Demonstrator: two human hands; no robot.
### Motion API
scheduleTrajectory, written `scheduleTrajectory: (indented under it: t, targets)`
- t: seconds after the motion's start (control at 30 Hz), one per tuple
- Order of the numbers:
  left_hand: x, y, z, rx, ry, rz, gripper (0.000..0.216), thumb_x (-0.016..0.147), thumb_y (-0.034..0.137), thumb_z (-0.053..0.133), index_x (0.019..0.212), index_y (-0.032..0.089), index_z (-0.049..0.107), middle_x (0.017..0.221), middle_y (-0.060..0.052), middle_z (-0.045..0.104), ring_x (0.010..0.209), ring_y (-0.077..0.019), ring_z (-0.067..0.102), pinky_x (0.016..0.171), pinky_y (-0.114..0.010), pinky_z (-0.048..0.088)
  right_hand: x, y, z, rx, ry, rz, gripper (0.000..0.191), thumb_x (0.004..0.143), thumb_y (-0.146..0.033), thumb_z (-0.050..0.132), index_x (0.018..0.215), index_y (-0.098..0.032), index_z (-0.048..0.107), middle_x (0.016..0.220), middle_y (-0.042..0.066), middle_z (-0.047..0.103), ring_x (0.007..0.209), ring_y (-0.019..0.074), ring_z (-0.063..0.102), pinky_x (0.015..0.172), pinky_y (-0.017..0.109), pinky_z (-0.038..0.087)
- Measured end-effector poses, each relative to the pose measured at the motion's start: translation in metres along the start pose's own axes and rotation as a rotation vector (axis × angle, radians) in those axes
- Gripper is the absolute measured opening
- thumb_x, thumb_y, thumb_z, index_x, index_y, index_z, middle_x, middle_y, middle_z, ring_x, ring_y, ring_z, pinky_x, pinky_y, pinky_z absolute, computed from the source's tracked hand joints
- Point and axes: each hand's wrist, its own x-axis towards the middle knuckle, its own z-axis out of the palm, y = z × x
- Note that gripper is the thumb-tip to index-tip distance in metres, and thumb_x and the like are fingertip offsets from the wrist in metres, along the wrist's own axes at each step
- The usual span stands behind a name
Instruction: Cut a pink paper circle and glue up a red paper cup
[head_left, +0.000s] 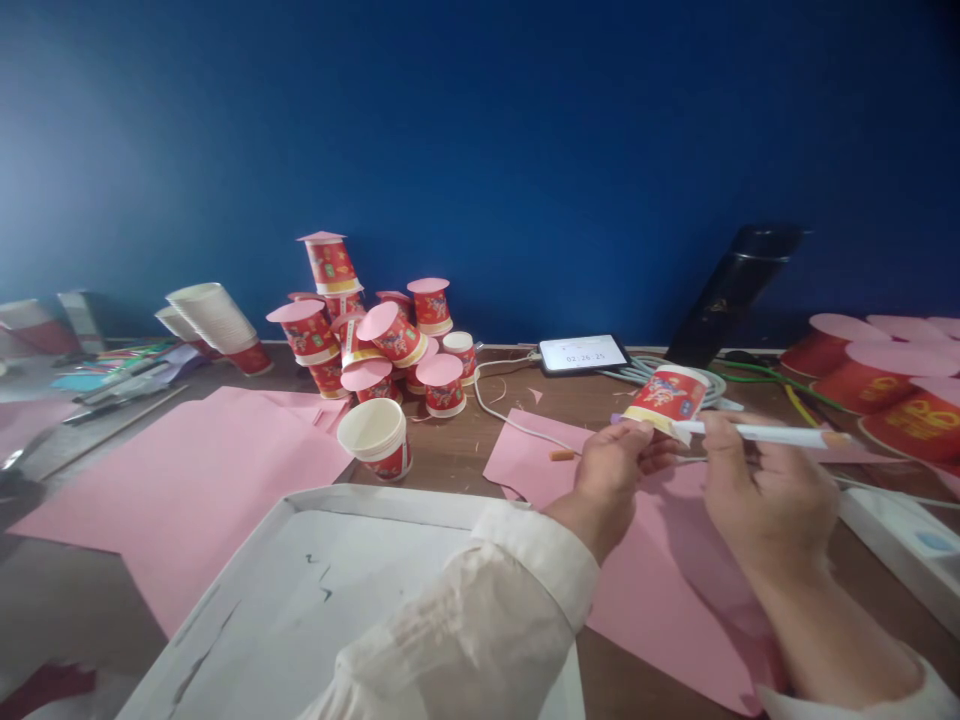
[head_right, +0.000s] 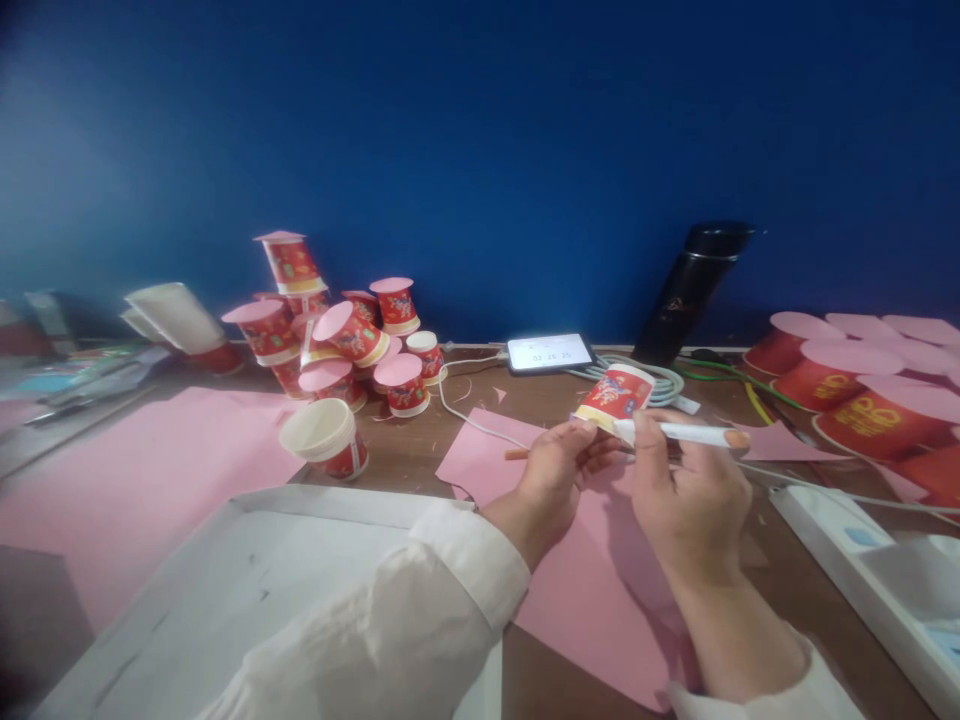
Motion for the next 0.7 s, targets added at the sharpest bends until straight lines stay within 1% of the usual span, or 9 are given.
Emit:
scheduleTrajectory:
  t: [0.17,0.33,0.47,0.53,0.6,0.7]
  targets:
    - [0.000,0.000,0.000,0.001,-0.001,-0.008,0.021,0.080,0.031,0.080,0.076,0.013,0.069,0.077,-0.008,0.070,0.077,-0.0185,0.068,0.087,-0.034,0.053,0.002,-0.003,-0.002,0.046,-0.051,0.032,0.053,0.098,-0.061,0.047,0.097,-0.019,0.080,0.085,0.014,0.081,0.086,0.0309,0.076,0.073,0.039,0.053]
    - [0.001,-0.001,0.000,-0.002,0.012,0.003,0.017,0.081,0.028,0.078,0.077,0.013,0.070,0.077,-0.008,0.070,0.078,-0.0182,0.068,0.087,-0.034,0.053,0.003,-0.006,-0.003,0.032,-0.024,0.106,0.049,0.095,-0.057,0.049,0.095,-0.019,0.079,0.093,0.016,0.081,0.092,0.0333,0.075,0.079,0.042,0.053]
    - [0.001,-0.001,-0.001,-0.001,-0.008,-0.007,0.020,0.080,0.030,0.081,0.078,0.013,0.070,0.079,-0.008,0.071,0.079,-0.0191,0.068,0.088,-0.035,0.052,0.002,-0.007,-0.003,0.083,-0.073,0.084,0.049,0.095,-0.059,0.049,0.095,-0.020,0.079,0.090,0.015,0.081,0.091,0.0322,0.076,0.079,0.041,0.054]
    - [0.000,0.000,0.000,-0.006,0.006,0.001,0.018,0.081,0.029,0.080,0.079,0.013,0.070,0.079,-0.008,0.071,0.079,-0.0189,0.069,0.088,-0.035,0.052,0.004,-0.009,-0.006,0.091,-0.077,0.094,0.050,0.095,-0.059,0.048,0.095,-0.019,0.079,0.088,0.014,0.080,0.090,0.0318,0.075,0.079,0.041,0.054]
    - [-0.001,0.002,0.001,-0.013,0.037,0.002,0.015,0.083,0.026,0.078,0.080,0.013,0.071,0.079,-0.008,0.071,0.078,-0.0187,0.069,0.086,-0.034,0.053,0.007,-0.011,-0.010,0.098,-0.055,0.146,0.049,0.095,-0.058,0.048,0.099,-0.019,0.078,0.083,0.013,0.078,0.085,0.0310,0.074,0.079,0.043,0.054]
    - [-0.002,0.003,0.004,-0.029,0.067,-0.015,0.009,0.087,0.020,0.072,0.082,0.013,0.072,0.078,-0.008,0.072,0.077,-0.0177,0.068,0.084,-0.033,0.054,0.013,-0.012,-0.013,0.174,-0.017,0.286,0.043,0.095,-0.052,0.051,0.102,-0.019,0.077,0.073,0.008,0.073,0.070,0.0261,0.071,0.076,0.043,0.055]
